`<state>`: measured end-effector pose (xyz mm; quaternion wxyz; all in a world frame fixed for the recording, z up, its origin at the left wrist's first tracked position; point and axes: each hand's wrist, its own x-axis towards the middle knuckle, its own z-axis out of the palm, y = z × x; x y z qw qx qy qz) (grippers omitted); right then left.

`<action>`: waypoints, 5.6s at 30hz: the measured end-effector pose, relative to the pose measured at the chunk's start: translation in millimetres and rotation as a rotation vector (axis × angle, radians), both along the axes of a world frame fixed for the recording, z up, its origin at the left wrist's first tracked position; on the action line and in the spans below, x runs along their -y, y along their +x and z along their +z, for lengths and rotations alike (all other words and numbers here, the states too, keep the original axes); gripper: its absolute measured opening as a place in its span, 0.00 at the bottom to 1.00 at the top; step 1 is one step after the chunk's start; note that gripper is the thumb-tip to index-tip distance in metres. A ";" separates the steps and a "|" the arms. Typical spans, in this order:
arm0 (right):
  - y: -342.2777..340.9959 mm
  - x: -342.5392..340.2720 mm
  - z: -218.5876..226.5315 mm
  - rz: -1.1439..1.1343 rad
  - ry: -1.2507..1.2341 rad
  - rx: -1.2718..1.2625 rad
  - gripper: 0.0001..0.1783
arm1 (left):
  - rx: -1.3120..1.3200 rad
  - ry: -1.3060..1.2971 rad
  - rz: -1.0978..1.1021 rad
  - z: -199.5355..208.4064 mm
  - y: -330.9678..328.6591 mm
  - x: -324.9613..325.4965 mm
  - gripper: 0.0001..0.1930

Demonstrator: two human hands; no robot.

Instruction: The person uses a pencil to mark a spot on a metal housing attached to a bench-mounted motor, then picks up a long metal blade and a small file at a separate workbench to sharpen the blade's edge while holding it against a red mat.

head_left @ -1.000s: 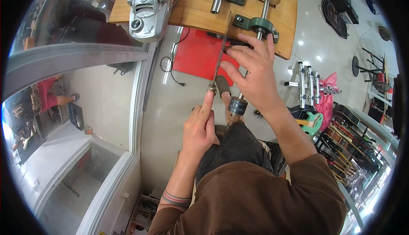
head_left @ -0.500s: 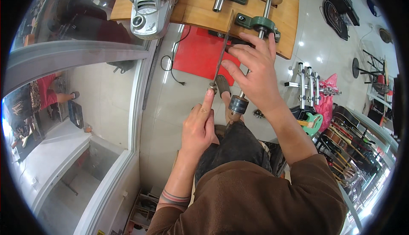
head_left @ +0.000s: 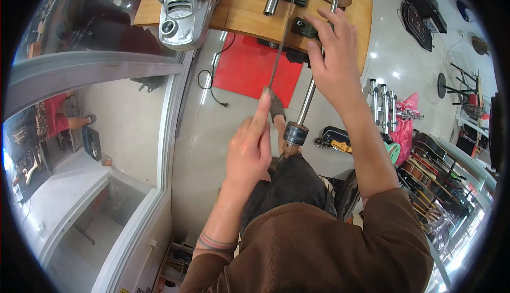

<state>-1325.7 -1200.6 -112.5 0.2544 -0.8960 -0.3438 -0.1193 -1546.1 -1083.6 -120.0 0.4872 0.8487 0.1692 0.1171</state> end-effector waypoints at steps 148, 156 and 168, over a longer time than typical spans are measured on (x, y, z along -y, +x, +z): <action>52.9 -23.3 17.7 -0.065 -0.230 0.171 0.41 | -0.167 -0.029 -0.026 -11.9 -28.8 7.0 0.36; 53.9 -24.9 17.1 -0.036 -0.189 0.215 0.41 | -0.057 -0.070 0.022 0.9 38.9 -4.6 0.39; 53.9 -23.5 15.9 -0.024 -0.198 0.253 0.41 | 0.003 -0.032 0.028 -10.0 32.2 -2.1 0.39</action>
